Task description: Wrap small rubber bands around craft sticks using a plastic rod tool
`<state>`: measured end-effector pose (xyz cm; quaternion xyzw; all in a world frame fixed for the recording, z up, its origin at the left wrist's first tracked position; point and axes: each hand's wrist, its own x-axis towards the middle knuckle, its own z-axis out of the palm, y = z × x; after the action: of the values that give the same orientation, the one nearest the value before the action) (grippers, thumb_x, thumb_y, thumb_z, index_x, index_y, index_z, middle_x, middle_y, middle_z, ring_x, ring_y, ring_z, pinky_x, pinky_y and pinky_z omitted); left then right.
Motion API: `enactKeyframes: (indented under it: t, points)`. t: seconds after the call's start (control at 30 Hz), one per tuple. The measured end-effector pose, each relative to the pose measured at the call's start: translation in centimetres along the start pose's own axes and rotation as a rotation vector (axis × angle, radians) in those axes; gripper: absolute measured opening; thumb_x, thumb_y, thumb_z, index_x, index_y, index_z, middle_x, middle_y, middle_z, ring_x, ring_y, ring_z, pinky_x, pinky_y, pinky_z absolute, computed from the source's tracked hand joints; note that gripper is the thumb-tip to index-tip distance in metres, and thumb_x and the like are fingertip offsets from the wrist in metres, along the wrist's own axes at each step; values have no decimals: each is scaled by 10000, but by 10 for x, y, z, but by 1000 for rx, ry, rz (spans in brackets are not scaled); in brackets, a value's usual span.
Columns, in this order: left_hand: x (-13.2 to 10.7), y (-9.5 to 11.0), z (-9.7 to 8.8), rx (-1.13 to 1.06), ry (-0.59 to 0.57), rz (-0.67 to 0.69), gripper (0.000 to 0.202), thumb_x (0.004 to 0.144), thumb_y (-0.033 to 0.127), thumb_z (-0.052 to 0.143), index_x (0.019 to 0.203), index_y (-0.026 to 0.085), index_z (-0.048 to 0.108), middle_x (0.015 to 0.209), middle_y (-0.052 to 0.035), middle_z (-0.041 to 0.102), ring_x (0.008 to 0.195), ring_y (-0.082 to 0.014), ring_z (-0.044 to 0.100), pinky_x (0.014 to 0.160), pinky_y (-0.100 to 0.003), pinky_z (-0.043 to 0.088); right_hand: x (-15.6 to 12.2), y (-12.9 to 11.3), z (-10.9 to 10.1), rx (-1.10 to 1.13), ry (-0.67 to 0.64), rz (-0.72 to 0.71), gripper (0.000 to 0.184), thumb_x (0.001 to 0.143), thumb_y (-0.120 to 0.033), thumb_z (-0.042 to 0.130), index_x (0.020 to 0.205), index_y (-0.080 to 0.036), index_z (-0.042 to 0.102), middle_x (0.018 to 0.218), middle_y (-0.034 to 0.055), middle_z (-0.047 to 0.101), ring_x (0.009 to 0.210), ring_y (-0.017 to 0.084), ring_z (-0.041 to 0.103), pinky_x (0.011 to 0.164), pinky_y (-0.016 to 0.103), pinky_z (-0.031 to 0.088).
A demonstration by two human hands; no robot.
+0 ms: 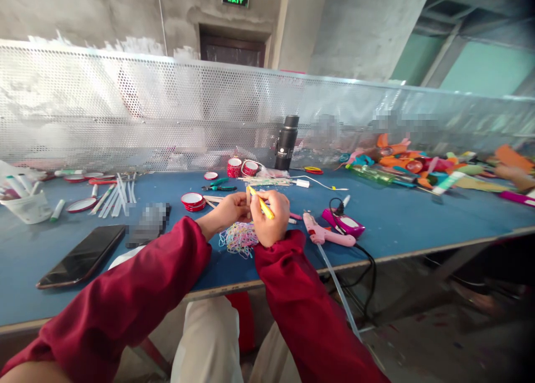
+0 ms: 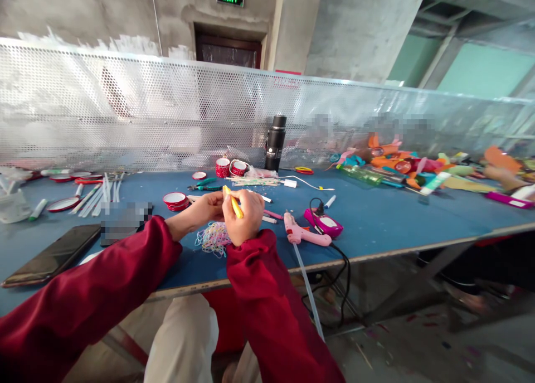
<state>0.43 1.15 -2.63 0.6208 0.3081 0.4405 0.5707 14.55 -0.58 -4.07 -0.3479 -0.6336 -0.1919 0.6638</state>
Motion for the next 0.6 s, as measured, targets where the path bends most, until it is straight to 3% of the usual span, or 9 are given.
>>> enactKeyframes:
  t: [0.6]
  points:
    - [0, 1, 0, -24, 2, -2, 327, 667, 250, 911, 837, 151, 650, 718, 21, 631, 647, -105, 602, 704, -279, 542, 0, 0, 0, 40, -11, 2, 101, 981, -253, 626, 881, -246, 615, 814, 32, 730, 809, 219, 678, 810, 382, 495]
